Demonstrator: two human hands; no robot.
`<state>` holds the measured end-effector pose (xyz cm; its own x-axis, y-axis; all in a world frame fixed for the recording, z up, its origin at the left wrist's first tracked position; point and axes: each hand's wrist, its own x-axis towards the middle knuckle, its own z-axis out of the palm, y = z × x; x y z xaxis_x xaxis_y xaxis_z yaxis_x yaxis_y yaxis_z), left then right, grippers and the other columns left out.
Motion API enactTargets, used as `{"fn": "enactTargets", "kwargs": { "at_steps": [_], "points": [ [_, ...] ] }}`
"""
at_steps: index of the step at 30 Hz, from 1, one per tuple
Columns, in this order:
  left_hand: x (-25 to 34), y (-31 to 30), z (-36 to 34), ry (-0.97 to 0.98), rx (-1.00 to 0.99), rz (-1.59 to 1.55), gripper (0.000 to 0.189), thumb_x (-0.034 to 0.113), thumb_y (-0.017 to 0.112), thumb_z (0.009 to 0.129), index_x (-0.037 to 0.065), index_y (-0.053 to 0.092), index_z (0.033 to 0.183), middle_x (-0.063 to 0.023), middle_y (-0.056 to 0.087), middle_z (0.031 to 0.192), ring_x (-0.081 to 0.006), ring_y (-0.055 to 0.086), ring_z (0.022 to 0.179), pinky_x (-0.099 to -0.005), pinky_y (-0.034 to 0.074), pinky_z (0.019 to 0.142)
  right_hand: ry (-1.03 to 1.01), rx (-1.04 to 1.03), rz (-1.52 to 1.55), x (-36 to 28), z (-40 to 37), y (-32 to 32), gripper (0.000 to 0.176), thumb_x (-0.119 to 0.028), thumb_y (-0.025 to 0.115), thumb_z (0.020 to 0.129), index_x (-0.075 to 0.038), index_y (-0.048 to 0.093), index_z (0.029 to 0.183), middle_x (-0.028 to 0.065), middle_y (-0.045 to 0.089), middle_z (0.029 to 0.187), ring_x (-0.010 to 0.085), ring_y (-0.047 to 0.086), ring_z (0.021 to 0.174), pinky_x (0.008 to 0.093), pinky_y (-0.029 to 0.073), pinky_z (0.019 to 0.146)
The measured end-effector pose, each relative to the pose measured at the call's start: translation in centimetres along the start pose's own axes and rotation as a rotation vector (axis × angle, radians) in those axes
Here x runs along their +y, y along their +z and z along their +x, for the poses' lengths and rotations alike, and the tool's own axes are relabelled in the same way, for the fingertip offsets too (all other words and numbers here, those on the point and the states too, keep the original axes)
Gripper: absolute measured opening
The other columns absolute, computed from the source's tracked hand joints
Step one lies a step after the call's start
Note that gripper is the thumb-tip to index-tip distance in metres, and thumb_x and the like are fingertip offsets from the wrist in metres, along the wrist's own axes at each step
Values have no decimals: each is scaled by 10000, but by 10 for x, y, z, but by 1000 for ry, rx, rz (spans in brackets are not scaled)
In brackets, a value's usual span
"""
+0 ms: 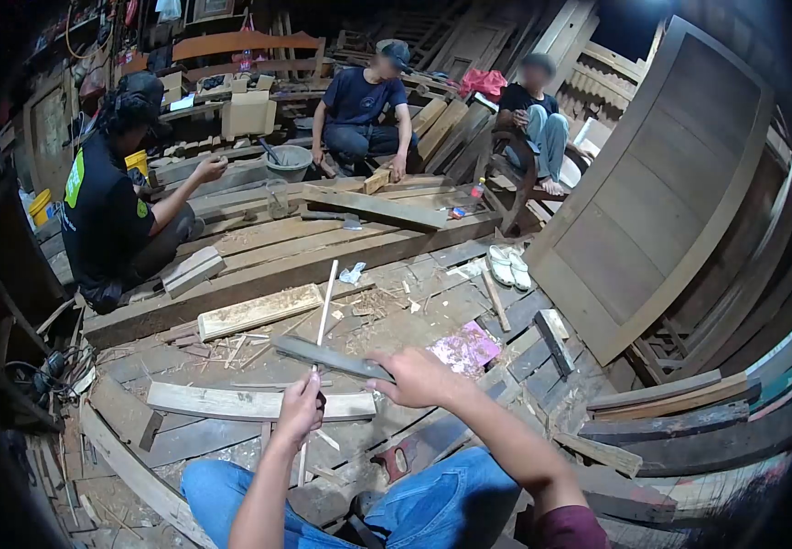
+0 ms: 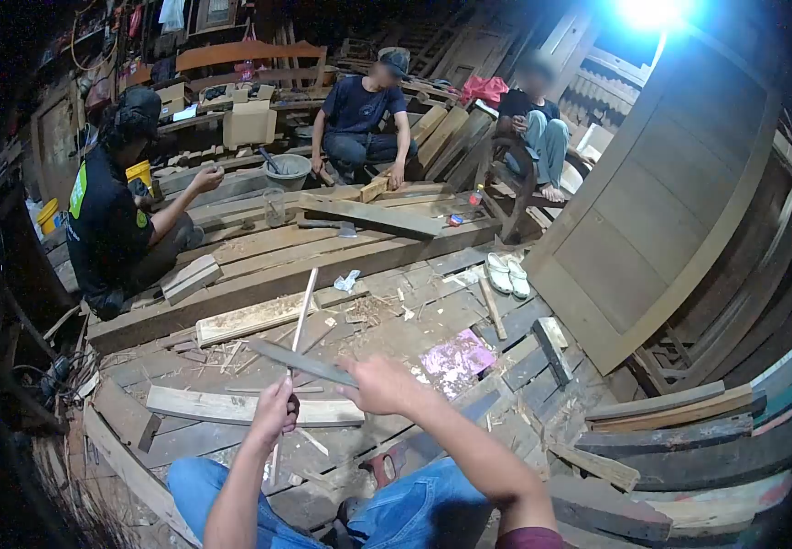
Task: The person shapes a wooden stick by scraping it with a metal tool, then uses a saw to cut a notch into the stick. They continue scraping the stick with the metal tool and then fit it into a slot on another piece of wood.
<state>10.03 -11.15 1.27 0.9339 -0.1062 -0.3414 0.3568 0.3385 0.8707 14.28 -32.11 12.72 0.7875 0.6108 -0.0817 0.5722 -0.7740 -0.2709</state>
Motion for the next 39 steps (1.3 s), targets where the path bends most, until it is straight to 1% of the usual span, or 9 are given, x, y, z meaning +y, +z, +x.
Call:
{"fn": "enactTargets", "kwargs": {
  "at_steps": [5,8,10,16,18,19,34,38,39],
  "points": [
    [-2,7,19,-94,18,94,282,389,426,1018,134,474,909,43,377,608,-50,321,428,-217,239,379,99,-83,15,8,-8,9,431,-359,581,901,-87,559,1235,248,661,881,420,642,862,513,515,766],
    [17,9,18,-94,-41,46,281,395,430,1016,130,519,1005,49,366,611,-48,318,437,-212,234,382,140,-13,90,15,-9,9,439,-374,593,891,-79,586,1217,237,668,938,413,640,901,502,513,797],
    [7,0,23,-72,-83,-21,371,376,435,1017,136,508,1290,61,384,628,-30,304,434,-214,223,374,166,-4,86,25,-7,15,449,-384,607,884,-74,598,1208,230,669,952,410,639,902,496,513,795],
    [-14,0,24,-56,-55,-2,243,339,467,1011,122,489,904,67,370,603,-32,285,419,-227,220,363,79,60,146,51,0,39,429,-411,636,864,-58,656,1106,218,678,862,404,651,824,465,523,751],
    [-12,0,22,-86,-45,-23,231,321,472,1011,113,497,912,66,377,608,-33,294,423,-223,228,368,98,52,125,44,2,36,413,-392,644,860,-49,659,1091,222,677,864,403,651,825,459,521,747],
    [-17,-1,26,-80,-51,25,213,294,479,1012,133,520,1144,86,346,605,-20,278,432,-214,204,380,124,41,106,41,2,34,404,-373,650,858,-42,656,1091,226,674,876,403,649,835,456,518,747],
    [-21,-3,23,-111,5,118,102,156,562,961,96,540,1041,83,350,593,-30,298,436,-230,219,381,162,-3,198,52,14,47,413,-374,632,880,-42,651,1124,245,666,980,404,635,932,440,501,841],
    [-28,-9,28,-58,-5,200,508,219,630,906,-14,455,1323,43,434,620,-63,378,489,-256,318,417,121,-34,250,43,15,43,443,-381,621,886,-27,628,1152,251,664,978,412,631,938,446,498,846],
    [-25,-7,24,-32,15,200,496,227,646,893,-19,490,1295,32,464,632,-61,369,482,-260,304,407,65,-18,221,43,19,48,446,-379,623,883,-19,621,1146,253,662,967,417,630,931,451,500,834]
  ]
}}
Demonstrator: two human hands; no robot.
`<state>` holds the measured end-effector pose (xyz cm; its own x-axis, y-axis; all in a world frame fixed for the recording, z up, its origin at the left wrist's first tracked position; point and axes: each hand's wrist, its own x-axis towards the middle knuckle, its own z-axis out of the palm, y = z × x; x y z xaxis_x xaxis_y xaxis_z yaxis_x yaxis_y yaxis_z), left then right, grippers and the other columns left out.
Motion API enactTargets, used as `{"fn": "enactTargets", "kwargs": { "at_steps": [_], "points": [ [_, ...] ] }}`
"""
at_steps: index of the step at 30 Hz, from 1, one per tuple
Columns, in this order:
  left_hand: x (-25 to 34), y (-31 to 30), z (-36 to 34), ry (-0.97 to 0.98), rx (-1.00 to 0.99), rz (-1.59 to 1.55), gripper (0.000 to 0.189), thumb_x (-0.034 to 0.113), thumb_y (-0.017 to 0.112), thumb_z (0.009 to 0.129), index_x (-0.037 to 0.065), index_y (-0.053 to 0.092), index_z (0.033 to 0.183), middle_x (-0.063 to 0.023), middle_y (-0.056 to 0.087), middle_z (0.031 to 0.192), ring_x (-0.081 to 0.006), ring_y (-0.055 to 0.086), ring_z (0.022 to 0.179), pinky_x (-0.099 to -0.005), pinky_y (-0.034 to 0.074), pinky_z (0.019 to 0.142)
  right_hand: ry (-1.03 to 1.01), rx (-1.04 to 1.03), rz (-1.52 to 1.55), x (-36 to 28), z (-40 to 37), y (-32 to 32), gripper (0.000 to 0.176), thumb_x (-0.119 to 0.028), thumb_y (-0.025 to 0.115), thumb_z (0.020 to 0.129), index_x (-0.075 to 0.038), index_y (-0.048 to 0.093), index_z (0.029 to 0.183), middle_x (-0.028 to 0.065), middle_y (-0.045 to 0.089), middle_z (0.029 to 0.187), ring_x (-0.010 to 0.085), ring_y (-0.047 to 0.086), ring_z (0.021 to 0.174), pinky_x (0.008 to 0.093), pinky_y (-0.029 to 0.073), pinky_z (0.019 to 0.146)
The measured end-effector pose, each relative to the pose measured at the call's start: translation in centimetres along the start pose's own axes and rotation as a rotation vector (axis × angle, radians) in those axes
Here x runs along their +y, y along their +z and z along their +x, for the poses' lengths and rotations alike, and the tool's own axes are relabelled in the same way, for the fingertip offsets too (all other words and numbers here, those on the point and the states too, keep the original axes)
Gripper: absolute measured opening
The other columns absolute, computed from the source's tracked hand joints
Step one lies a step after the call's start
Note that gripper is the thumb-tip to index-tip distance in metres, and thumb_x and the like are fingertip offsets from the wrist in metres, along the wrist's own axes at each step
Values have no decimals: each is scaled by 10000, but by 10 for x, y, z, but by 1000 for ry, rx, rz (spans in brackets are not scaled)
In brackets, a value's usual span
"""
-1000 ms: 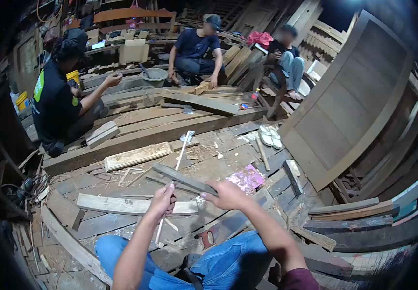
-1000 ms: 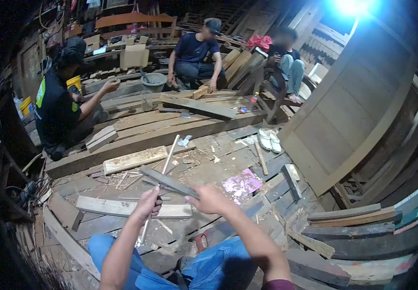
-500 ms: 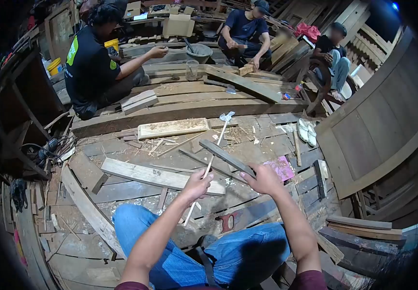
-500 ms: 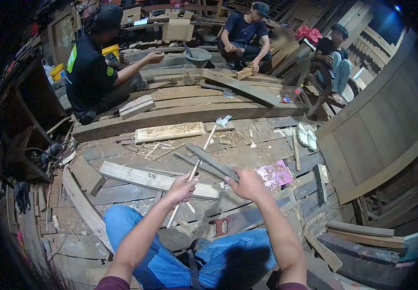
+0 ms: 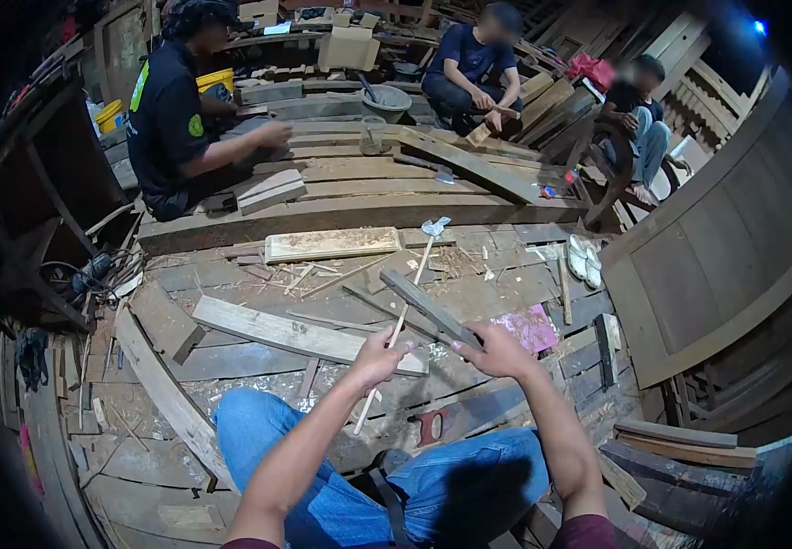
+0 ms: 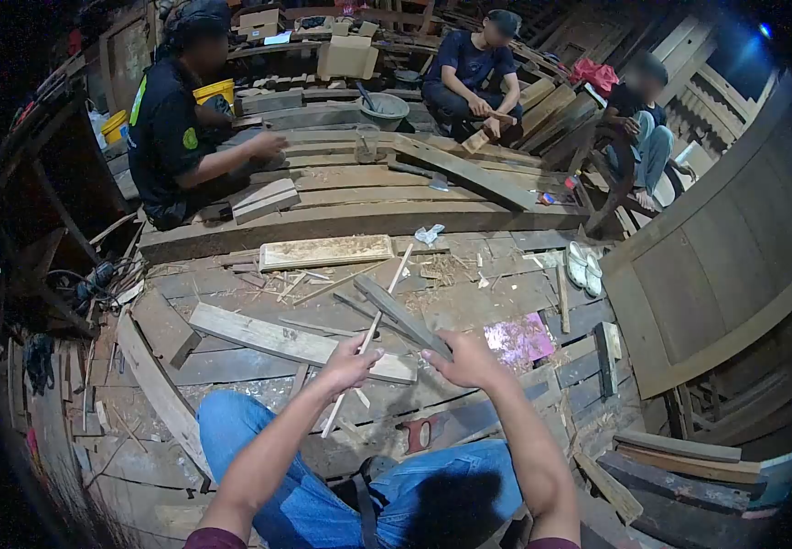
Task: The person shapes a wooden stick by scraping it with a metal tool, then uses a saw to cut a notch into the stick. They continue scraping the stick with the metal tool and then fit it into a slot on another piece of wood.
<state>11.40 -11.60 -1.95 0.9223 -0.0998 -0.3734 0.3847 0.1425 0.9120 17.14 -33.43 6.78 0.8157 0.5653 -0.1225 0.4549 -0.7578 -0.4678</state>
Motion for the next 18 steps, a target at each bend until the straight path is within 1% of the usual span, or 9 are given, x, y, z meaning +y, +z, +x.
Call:
{"fn": "enactTargets", "kwargs": {
  "at_steps": [3,4,6,10,11,14,15,17,18],
  "points": [
    [2,0,-4,12,4,98,465,227,650,889,-25,524,1258,-30,583,747,-96,482,578,-282,407,485,89,-80,-27,-7,-2,1,447,-380,626,878,-16,617,1138,258,659,965,423,629,927,460,504,819],
    [-4,1,-1,52,28,146,475,240,650,883,-11,537,1270,-139,666,1003,-187,616,827,-323,499,718,63,-34,-50,-7,-2,5,447,-379,631,871,-16,617,1132,261,659,955,429,631,913,474,507,808],
    [-10,4,-1,69,-13,214,459,208,632,899,64,517,1320,-15,529,752,-103,473,595,-277,392,515,83,-45,-79,-14,-1,5,451,-382,628,872,-18,615,1138,260,661,942,431,634,902,479,508,805],
    [-6,6,-6,-11,-40,213,419,233,607,919,93,535,1307,0,533,696,-91,475,551,-273,384,468,86,-33,-93,-20,-3,2,452,-384,619,875,-25,612,1150,260,662,929,434,635,893,484,508,806],
    [-7,4,-5,-55,-60,170,429,259,608,913,67,545,1292,-43,605,754,-129,547,605,-306,450,520,83,-30,-94,-20,-4,1,453,-384,616,876,-27,612,1153,260,662,927,435,635,892,484,508,807],
    [-4,7,-8,-68,-67,12,364,246,580,940,81,555,1264,49,427,620,-59,354,474,-258,300,398,19,-56,-102,-14,-7,5,466,-377,609,882,-32,590,1194,261,663,916,433,638,880,485,511,803],
    [-4,5,-5,-103,-99,6,352,223,552,959,75,538,1278,47,420,623,-57,355,481,-250,306,410,6,-73,-103,-17,-7,4,472,-376,607,883,-32,583,1204,262,663,915,432,638,878,485,511,803],
    [-6,8,-4,-123,-37,-55,255,185,546,972,115,525,1217,59,411,658,-34,332,478,-219,243,400,15,-119,-154,-26,-11,-1,502,-374,597,889,-28,548,1250,262,662,930,431,637,894,486,512,810],
    [-5,7,-4,-130,-39,-60,234,191,539,976,114,529,1197,58,412,661,-34,332,475,-218,244,399,11,-144,-162,-27,-12,-1,505,-373,594,890,-30,542,1257,261,662,935,431,636,898,486,512,812]
  ]
}}
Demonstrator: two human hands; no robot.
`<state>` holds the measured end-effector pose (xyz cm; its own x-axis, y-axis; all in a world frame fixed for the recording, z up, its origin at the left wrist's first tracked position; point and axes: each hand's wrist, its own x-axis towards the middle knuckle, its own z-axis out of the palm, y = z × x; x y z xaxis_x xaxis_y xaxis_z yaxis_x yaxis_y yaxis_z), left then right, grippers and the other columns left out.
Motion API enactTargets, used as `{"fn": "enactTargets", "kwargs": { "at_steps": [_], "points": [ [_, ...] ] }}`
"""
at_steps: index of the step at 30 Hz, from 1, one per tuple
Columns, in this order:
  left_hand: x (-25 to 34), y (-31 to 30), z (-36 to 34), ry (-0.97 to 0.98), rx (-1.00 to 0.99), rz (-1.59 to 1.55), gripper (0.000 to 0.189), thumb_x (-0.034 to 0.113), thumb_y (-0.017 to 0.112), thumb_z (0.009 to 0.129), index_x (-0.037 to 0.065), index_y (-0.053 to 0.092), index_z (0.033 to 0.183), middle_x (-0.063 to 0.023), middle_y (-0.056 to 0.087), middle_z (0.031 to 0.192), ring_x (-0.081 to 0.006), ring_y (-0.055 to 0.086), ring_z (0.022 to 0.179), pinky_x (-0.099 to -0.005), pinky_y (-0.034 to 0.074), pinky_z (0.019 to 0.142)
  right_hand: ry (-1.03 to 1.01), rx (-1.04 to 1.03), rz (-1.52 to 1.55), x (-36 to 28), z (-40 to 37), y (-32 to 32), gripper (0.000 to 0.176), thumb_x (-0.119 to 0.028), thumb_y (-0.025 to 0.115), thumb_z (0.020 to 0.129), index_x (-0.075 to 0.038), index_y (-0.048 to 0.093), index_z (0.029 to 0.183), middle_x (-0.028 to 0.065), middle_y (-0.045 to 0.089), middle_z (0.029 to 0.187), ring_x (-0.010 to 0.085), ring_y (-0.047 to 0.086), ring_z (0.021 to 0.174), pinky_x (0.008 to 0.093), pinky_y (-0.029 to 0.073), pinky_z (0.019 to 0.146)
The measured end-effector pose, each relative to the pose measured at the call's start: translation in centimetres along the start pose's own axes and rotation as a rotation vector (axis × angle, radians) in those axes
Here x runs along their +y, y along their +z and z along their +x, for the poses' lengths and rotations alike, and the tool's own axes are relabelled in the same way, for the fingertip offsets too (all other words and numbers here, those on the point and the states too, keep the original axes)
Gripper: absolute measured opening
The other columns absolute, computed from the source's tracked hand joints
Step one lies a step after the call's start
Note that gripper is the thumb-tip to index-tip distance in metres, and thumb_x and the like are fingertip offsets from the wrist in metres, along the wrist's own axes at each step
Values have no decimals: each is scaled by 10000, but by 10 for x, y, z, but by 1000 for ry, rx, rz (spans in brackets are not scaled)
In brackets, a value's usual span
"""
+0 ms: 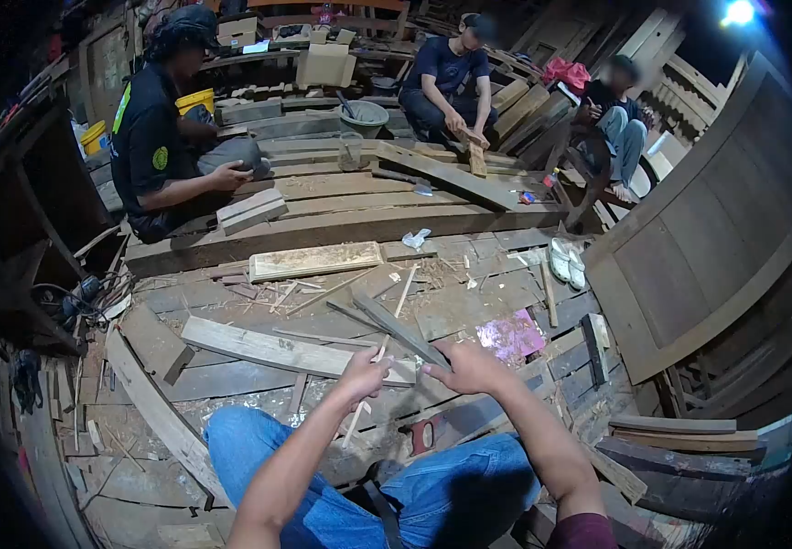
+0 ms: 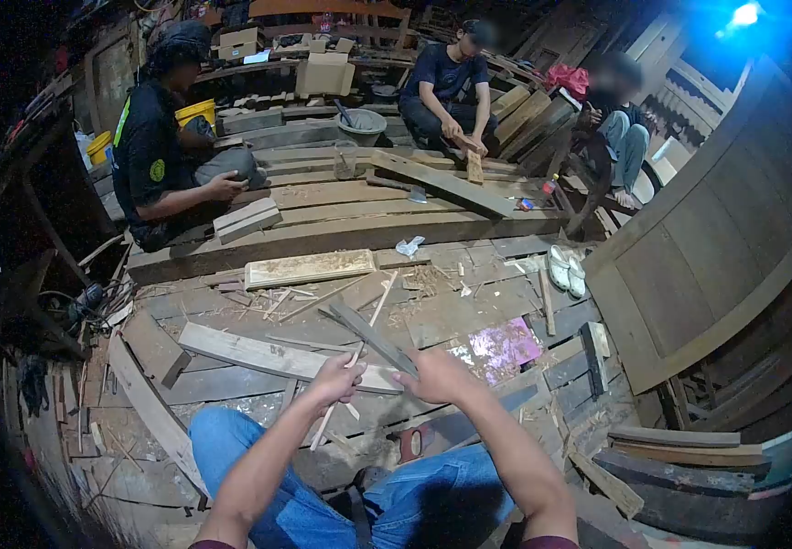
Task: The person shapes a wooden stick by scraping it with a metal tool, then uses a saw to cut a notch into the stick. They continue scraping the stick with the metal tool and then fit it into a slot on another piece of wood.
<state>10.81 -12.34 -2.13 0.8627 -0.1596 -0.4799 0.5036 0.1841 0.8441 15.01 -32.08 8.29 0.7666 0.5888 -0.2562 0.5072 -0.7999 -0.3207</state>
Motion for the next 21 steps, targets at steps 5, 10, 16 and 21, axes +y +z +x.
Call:
{"fn": "enactTargets", "kwargs": {
  "at_steps": [5,10,16,21],
  "points": [
    [5,-10,0,30,19,26,228,266,529,977,50,554,1046,9,496,703,-57,380,483,-248,312,412,26,-47,-20,9,-4,0,500,-360,590,895,-38,531,1274,269,653,977,425,627,941,493,500,841],
    [3,-5,-6,149,-30,290,316,298,542,968,56,583,1168,17,488,659,-84,438,546,-275,363,454,58,16,-4,6,-5,-3,445,-351,593,893,-51,562,1220,252,660,949,436,626,920,502,500,822],
    [8,3,-14,146,-131,232,278,255,522,993,111,539,1229,52,438,665,-46,356,484,-215,278,408,241,117,-161,21,-2,-9,394,-370,591,890,-62,596,1135,221,674,874,405,651,858,496,519,761],
    [21,6,-25,94,-216,217,183,258,523,993,112,553,1099,55,423,658,-35,331,476,-212,249,402,297,381,-166,41,-4,-5,335,-327,637,860,-29,621,1013,237,654,795,433,633,779,526,492,694]
  ]
}}
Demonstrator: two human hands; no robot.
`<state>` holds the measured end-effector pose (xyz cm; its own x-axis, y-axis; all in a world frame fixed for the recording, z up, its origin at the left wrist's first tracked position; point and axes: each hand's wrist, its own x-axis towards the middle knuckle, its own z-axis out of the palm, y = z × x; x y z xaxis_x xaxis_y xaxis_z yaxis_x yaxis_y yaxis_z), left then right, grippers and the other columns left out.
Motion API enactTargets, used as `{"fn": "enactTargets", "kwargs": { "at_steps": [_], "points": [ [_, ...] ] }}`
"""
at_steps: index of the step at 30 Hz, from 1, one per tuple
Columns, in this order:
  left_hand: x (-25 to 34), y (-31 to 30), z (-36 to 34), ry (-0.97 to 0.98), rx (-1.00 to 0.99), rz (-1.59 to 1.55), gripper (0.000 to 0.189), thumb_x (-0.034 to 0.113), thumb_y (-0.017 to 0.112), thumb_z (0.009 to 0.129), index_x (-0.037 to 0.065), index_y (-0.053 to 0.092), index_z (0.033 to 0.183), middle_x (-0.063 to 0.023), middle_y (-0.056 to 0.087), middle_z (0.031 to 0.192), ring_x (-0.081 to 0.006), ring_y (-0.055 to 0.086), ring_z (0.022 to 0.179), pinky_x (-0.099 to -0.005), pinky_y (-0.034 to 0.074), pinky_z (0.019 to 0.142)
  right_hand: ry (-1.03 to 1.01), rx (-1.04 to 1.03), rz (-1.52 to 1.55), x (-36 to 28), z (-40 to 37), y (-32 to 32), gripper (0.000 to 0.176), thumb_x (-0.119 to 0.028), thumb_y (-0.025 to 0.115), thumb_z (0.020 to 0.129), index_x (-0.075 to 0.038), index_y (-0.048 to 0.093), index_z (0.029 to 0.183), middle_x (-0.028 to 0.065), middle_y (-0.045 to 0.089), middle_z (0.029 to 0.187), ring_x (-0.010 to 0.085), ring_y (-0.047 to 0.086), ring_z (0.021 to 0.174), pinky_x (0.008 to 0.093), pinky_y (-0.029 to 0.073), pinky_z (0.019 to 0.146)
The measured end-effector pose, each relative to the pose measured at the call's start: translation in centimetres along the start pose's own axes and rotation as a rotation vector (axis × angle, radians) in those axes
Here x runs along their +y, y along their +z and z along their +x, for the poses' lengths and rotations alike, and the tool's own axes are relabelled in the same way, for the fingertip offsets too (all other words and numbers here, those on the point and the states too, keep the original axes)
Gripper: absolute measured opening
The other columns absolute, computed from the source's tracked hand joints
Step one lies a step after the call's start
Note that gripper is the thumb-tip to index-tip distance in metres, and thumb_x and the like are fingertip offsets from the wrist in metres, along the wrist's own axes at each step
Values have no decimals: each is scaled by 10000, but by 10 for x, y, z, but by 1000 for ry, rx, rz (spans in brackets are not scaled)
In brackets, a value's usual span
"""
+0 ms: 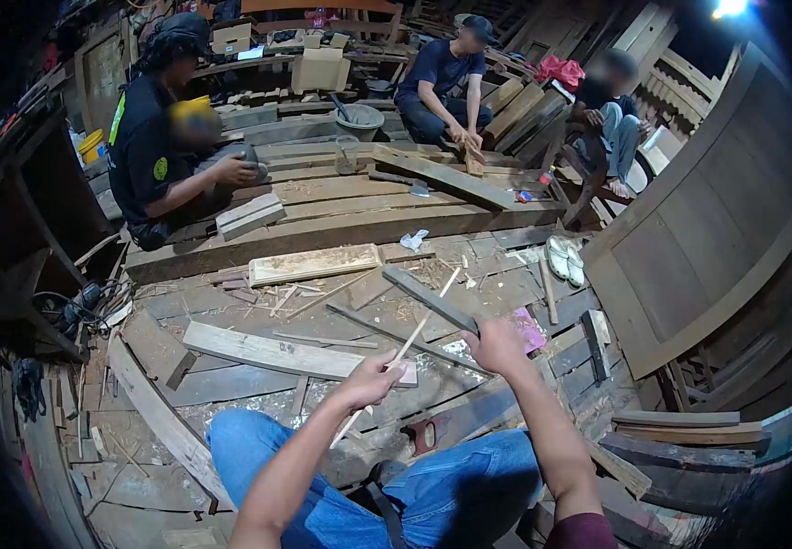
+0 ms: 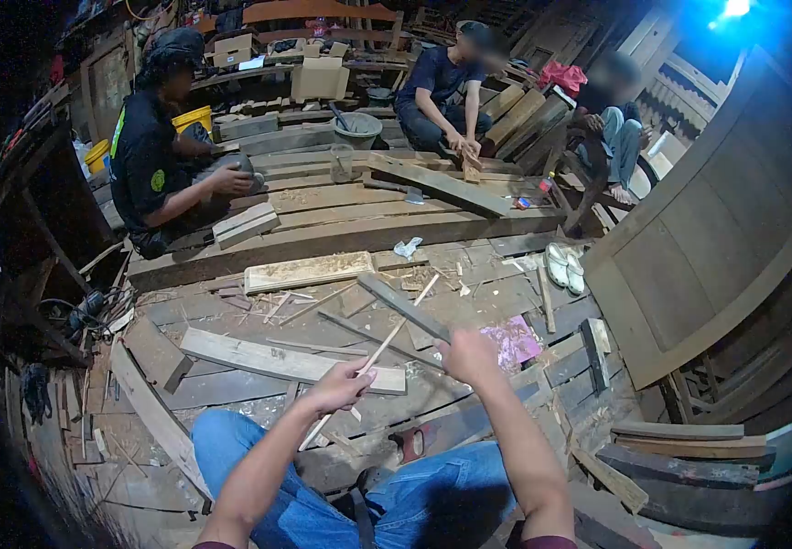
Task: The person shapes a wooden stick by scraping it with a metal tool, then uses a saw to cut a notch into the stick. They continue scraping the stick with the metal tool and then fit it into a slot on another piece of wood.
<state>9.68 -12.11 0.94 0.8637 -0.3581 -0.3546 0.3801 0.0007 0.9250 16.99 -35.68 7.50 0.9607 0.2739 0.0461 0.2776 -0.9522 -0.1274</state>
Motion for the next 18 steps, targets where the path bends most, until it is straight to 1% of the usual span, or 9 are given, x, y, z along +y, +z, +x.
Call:
{"fn": "enactTargets", "kwargs": {
  "at_steps": [1,5,8,9,12,13,16,17,18],
  "points": [
    [-2,0,2,2,2,20,177,260,522,993,113,553,1086,57,419,656,-36,326,473,-211,244,401,38,-7,20,-2,-1,-5,335,-319,637,860,-14,618,997,245,648,789,438,628,789,521,489,703],
    [-1,1,1,-11,13,-10,171,259,523,992,114,554,1079,55,424,658,-34,331,473,-211,243,398,-90,-90,176,8,0,5,343,-318,634,870,0,618,996,259,644,833,444,622,834,496,488,718],
    [-5,-4,4,-30,-15,-57,153,253,524,991,114,553,1048,52,430,658,-34,330,467,-213,243,394,-180,-216,207,-2,-5,0,351,-326,640,869,5,613,981,259,640,849,438,621,843,486,486,717],
    [-2,-1,3,-38,5,-92,137,247,523,990,112,544,1002,48,433,654,-36,328,461,-215,243,390,-166,-251,230,-3,-4,0,348,-327,640,871,3,612,979,248,640,852,432,618,842,482,482,723],
    [-5,-2,4,-23,0,-94,130,238,522,990,108,536,989,47,438,662,-36,326,459,-214,246,389,-96,-277,171,-5,-2,-13,386,-354,614,885,-32,614,1099,238,658,941,419,625,913,489,493,801],
    [-9,-4,6,-31,-1,-103,167,228,517,991,113,560,1104,46,445,679,-35,337,477,-212,256,398,-48,-247,168,3,2,-3,364,-342,614,884,-25,619,1063,235,655,956,410,621,932,483,491,807],
    [-13,-8,7,-40,62,-142,240,259,530,988,88,557,1154,47,438,679,-48,345,497,-230,267,415,-8,-190,141,11,5,-4,356,-338,611,885,-20,615,1047,235,651,977,408,614,958,478,487,819],
    [-15,-11,10,-48,39,-143,230,255,532,988,93,550,1151,43,440,682,-50,342,495,-230,259,413,1,-211,142,12,5,-5,362,-342,609,887,-24,617,1061,235,650,989,407,612,966,476,484,831],
    [-14,-11,9,-54,41,-148,219,253,532,988,93,551,1137,42,440,682,-50,342,495,-231,258,413,-10,-191,163,15,4,-2,351,-330,618,882,-25,620,1055,238,651,958,412,615,936,476,485,806]
  ]
}}
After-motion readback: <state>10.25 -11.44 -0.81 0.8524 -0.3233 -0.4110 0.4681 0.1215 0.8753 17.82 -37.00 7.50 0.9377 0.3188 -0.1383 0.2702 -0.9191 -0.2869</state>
